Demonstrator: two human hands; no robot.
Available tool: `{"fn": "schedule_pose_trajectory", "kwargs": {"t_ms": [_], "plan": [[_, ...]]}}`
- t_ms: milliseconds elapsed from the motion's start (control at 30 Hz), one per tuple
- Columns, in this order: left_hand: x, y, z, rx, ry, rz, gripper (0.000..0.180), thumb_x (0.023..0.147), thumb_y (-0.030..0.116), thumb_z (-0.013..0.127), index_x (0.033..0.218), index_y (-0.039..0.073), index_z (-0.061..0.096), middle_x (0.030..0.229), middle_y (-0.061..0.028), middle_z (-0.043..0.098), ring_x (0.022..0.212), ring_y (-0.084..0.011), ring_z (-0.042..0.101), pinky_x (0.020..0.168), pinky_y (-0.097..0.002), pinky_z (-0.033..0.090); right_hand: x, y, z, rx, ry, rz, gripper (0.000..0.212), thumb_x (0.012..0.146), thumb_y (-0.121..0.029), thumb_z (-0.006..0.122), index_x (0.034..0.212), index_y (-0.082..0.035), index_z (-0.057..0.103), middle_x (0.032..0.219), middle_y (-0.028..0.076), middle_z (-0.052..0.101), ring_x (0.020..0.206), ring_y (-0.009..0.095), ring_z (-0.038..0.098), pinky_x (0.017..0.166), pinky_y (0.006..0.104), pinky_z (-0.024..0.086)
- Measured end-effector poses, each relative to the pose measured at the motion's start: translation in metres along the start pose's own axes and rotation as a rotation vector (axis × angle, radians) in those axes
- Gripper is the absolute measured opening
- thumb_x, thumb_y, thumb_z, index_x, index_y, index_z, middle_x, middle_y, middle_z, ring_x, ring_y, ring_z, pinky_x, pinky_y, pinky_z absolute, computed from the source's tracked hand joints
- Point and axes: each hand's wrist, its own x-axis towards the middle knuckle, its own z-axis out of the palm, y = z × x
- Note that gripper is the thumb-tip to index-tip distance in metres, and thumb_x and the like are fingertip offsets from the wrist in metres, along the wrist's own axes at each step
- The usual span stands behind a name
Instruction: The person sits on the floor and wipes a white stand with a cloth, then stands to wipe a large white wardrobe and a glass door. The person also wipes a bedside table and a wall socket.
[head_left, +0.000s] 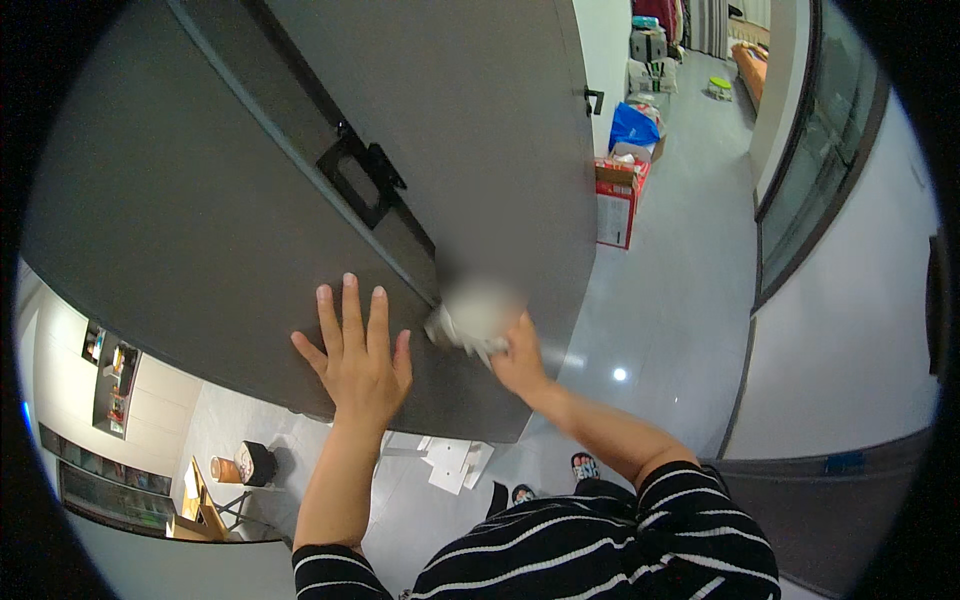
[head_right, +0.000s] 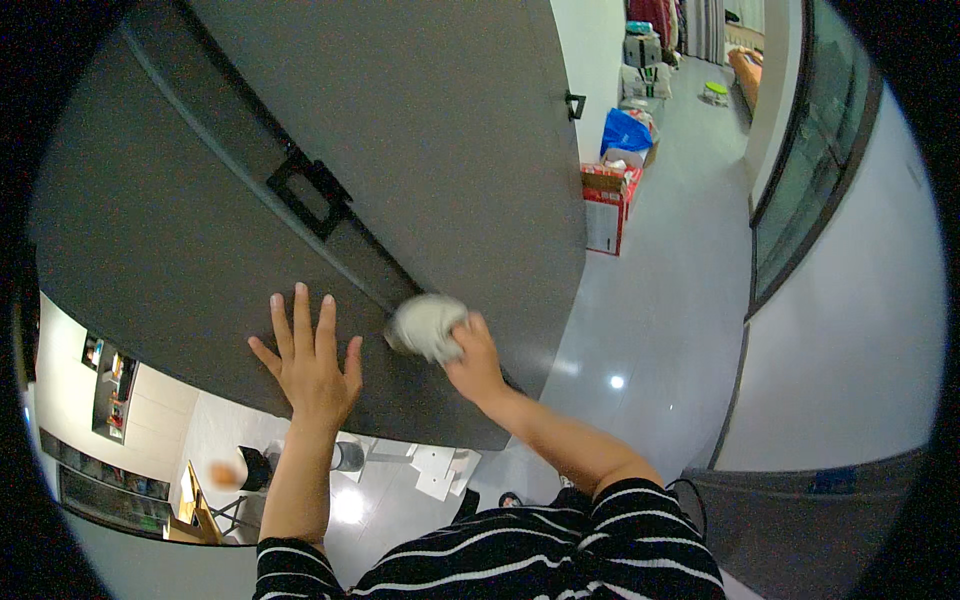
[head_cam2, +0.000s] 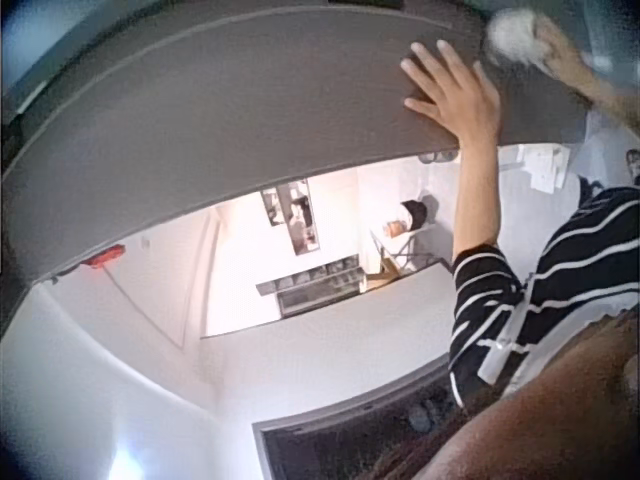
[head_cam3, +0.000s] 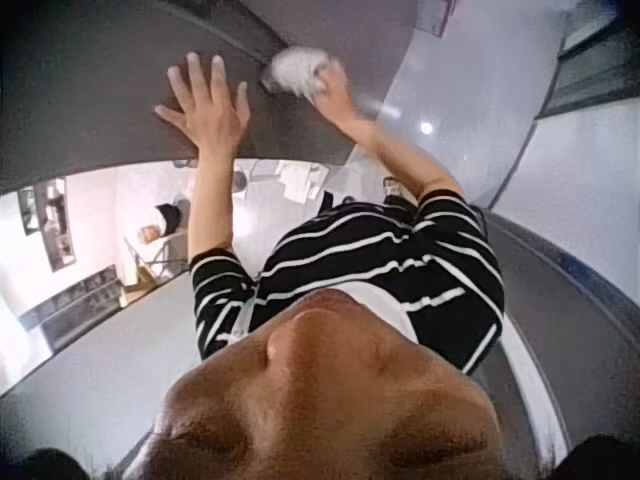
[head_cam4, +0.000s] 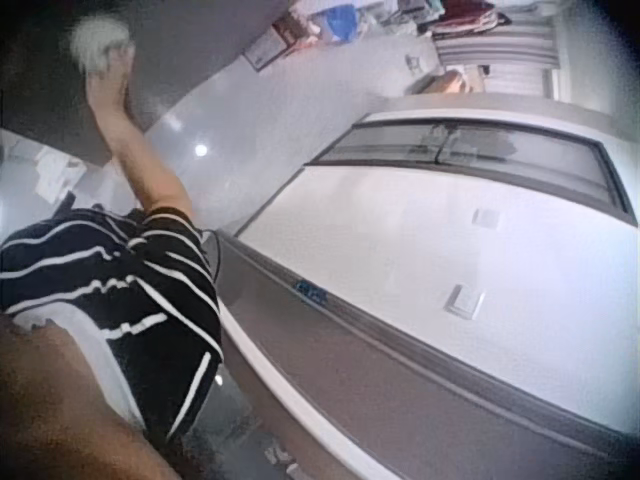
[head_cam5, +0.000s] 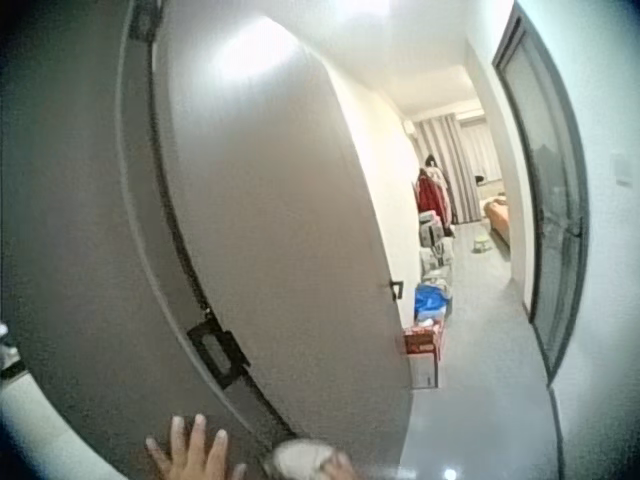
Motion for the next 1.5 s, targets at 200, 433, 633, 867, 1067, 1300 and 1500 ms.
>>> {"fn": "schedule_pose_trajectory", "kwargs": {"t_ms": [200,433,633,867,1067,1300,1500], "plan": [[0.019,0.024,0.039,0.096,0.039,-0.049,0.071,0.081,0.036,0.067,0.142,0.015,0.038,0.151,-0.016,0.03,0.143,-0.0362,0.02,0.11,-0.0588,-0.008,0.188,-0.073,-0.012,-0.014,0.202,-0.443,0.033,0.066,-0.005,0.064,0.097,0.005,0.059,0.112,0.026,0.053,0.109,0.045,0.046,0.092,0.0508,0.039],[0.015,0.036,0.053,0.101,-0.092,-0.037,0.073,0.082,0.039,0.065,0.14,0.007,0.036,0.151,-0.0198,0.027,0.142,-0.0392,0.017,0.11,-0.0598,-0.007,0.04,0.076,0.013,0.266,0.104,0.017,0.045,0.075,-0.015,0.072,0.115,0.0,0.055,0.12,0.023,0.053,0.118,0.041,0.047,0.101,0.0469,0.036],[0.028,0.047,0.063,-0.098,0.04,0.012,0.077,0.084,0.04,0.064,0.144,0.006,0.028,0.151,-0.0235,0.026,0.142,-0.0425,0.015,0.11,-0.0598,-0.009,0.04,0.1,0.01,-0.086,0.072,0.118,0.049,0.079,-0.012,0.068,0.124,-0.002,0.051,0.124,0.021,0.052,0.119,0.038,0.047,0.104,0.0458,0.033],[0.07,0.058,0.064,-0.227,0.254,0.028,0.076,0.087,0.035,0.061,0.146,0.006,0.024,0.151,-0.0254,0.024,0.14,-0.0454,0.019,0.111,-0.0589,-0.003,0.262,-0.056,0.006,0.121,0.256,-0.615,0.042,0.081,-0.017,0.063,0.119,-0.001,0.054,0.13,0.025,0.04,0.117,0.044,0.039,0.101,0.0522,0.029],[0.082,0.061,0.082,-0.377,0.345,0.115,0.07,0.089,0.027,0.059,0.146,0.003,0.025,0.149,-0.0305,0.023,0.139,-0.0483,0.019,0.112,-0.0594,0.01,0.16,0.076,0.007,-0.032,0.03,-0.275,0.049,0.085,-0.015,0.062,0.129,-0.003,0.045,0.131,0.02,0.045,0.126,0.037,0.04,0.108,0.0465,0.029],[0.108,0.07,0.094,-0.198,0.319,0.103,0.067,0.088,0.027,0.06,0.143,0.003,0.03,0.148,-0.0304,0.024,0.138,-0.0525,0.017,0.111,-0.061,0.013,0.07,0.192,-0.017,-0.214,-0.139,0.058,0.065,0.078,-0.005,0.059,0.135,0.002,0.03,0.134,0.022,0.041,0.126,0.039,0.041,0.109,0.0457,0.028],[0.155,0.101,0.094,0.127,0.389,-0.09,0.068,0.086,0.033,0.062,0.14,0.002,0.035,0.147,-0.03,0.027,0.136,-0.0561,0.013,0.108,-0.065,0.015,0.346,0.1,-0.033,0.08,0.083,-0.654,0.048,0.078,-0.017,0.068,0.122,-0.005,0.053,0.132,0.022,0.043,0.127,0.043,0.035,0.108,0.0569,0.022]]}}
